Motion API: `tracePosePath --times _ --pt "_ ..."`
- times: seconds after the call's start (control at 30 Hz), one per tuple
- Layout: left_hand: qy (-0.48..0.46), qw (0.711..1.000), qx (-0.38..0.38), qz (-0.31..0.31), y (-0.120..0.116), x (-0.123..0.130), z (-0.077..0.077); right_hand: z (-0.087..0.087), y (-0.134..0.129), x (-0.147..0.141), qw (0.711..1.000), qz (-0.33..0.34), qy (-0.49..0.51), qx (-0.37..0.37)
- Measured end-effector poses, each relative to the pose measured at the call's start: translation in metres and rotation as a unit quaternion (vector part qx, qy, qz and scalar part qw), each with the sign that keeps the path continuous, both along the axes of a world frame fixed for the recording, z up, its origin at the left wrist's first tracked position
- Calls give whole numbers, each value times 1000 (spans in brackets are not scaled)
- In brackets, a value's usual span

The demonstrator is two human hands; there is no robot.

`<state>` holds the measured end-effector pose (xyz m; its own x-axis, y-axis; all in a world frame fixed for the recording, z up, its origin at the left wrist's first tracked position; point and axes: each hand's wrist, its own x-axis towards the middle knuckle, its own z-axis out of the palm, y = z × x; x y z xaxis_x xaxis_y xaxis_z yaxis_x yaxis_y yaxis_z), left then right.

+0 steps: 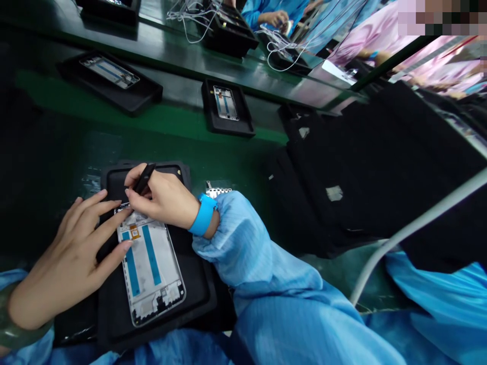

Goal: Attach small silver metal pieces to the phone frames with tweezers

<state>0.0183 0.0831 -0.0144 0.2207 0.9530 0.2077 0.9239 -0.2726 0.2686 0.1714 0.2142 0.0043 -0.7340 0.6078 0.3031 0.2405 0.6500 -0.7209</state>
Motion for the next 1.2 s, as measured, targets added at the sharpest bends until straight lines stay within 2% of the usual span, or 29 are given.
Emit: tracePosePath --times 0.23,0.4,0.53,0.6,0.7,0.87,1.2 --pt "-2 1000 -3 -3 -1 0 0 6 1 -2 998 23 -39 33" --pt "-3 1000 4 -9 -1 -1 0 8 0 -3 993 75 -57 64" --pt "0 1000 -5 -8 0 -1 1 2 3 1 1000 24 -17 8" --pt "0 1000 -8 -9 0 -1 1 -2 3 2 1000 10 -2 6" --pt "-1 1000 -6 -7 0 -1 1 -6 2 3 999 15 4 33" --pt "-3 1000 -9 -6 0 0 0 -8 2 3 999 10 34 -13" --pt "-18 1000 -8 -3 0 0 0 -9 2 1 998 21 33 -48"
